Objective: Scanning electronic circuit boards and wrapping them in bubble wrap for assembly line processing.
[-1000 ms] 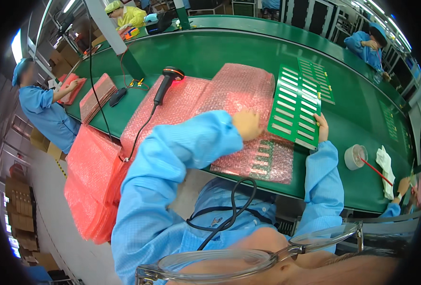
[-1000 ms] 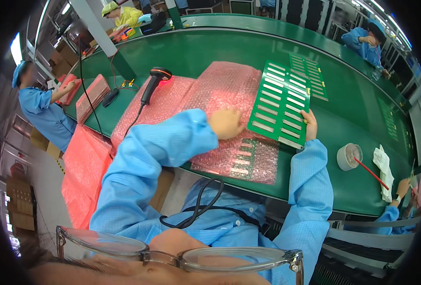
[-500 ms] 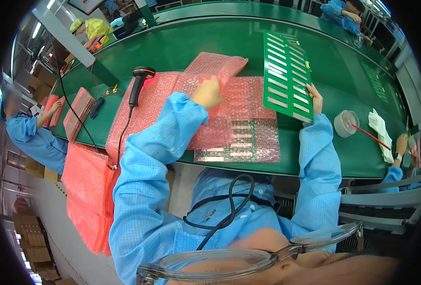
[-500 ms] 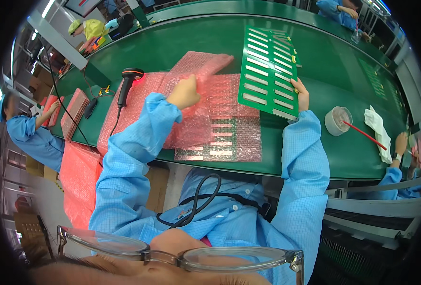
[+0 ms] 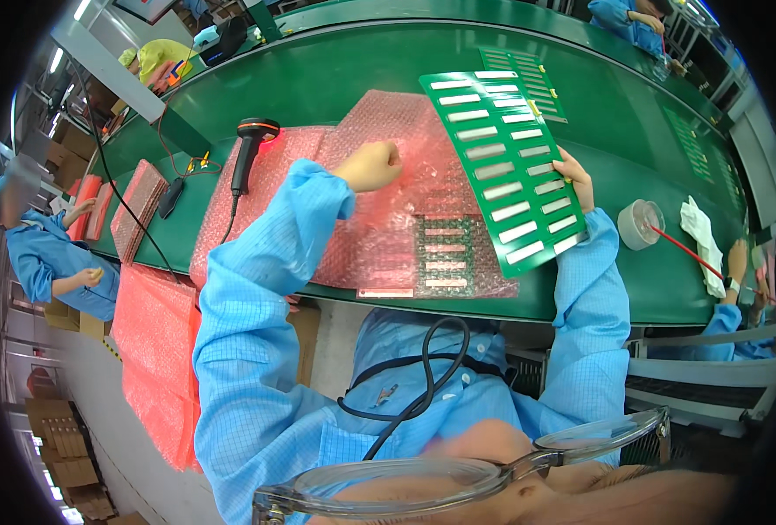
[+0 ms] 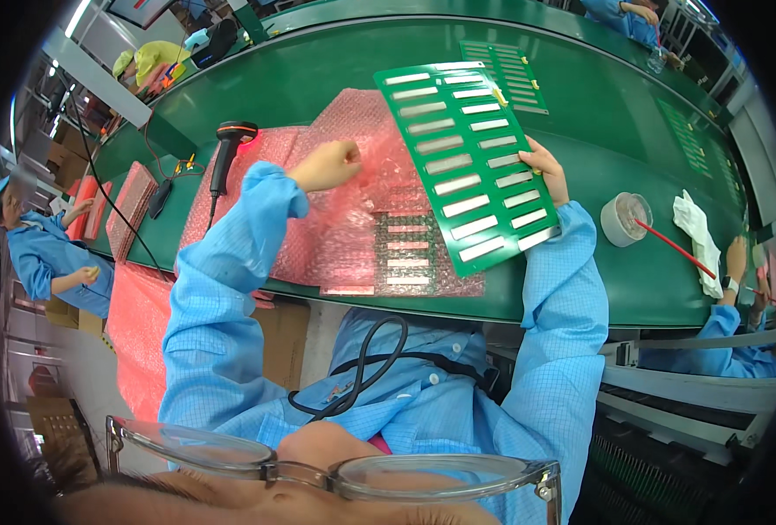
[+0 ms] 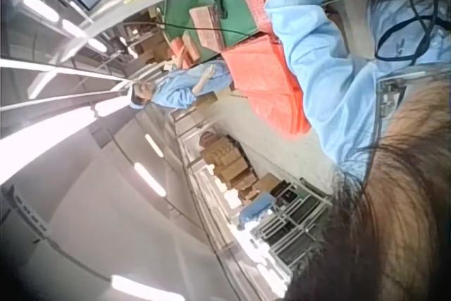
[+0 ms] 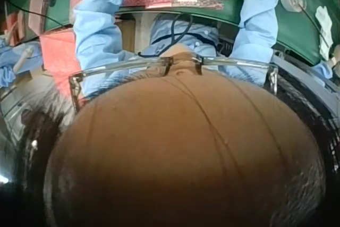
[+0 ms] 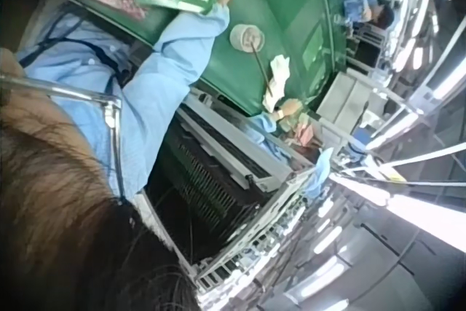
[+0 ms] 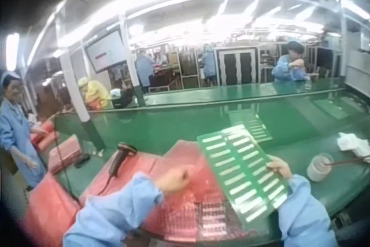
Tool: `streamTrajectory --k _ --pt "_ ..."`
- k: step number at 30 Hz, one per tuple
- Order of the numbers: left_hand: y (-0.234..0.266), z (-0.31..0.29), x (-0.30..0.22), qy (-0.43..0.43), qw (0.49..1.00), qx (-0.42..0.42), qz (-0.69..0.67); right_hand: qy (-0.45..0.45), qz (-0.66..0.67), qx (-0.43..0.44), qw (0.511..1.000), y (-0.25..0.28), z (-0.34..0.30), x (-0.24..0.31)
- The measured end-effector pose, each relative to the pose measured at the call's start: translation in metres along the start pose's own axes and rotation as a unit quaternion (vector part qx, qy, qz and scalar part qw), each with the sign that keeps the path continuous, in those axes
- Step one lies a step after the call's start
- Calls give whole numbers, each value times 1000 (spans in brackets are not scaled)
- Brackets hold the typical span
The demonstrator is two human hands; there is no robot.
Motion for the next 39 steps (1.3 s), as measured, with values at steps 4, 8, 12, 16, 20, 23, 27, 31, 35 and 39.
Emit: streamTrajectory --k 4,8,12,16,20,23,27,31,35,39 --pt "-12 6 34 150 985 -46 -67 -67 -7 59 996 -18 -11 -1" --pt "14 0 46 157 967 -138 -149 -146 -58 63 986 -9 -13 -14" --pt "46 -14 15 128 963 -196 -132 -176 -71 53 980 -18 -10 -20" --pt "78 -28 -15 99 965 -229 -75 -192 -77 56 977 -18 -9 -20" --pt "101 -45 -22 33 959 -277 -55 -172 -91 45 980 -16 -8 -15" --pt "105 -49 -24 35 973 -227 -40 -136 -106 31 985 -19 -12 0" --pt "101 -49 -33 -63 976 -196 74 -113 -115 39 986 -28 -7 8" --pt "101 -44 -51 4 987 -125 102 -107 -137 33 984 -43 5 9" --pt "97 -43 -74 17 989 -109 99 -140 -166 18 976 -64 20 1" --pt "75 -42 -95 20 997 -25 74 -166 -202 14 965 -90 46 -13"
Point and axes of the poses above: each hand's wrist, its own z-axis towards the middle knuckle, its own y-axis out of the back of the hand, x = y × z, the point moved 8 cm from there along z, towards the middle knuckle, and after that the axes turned 2 degrees about -z, right-handed, at the moved point
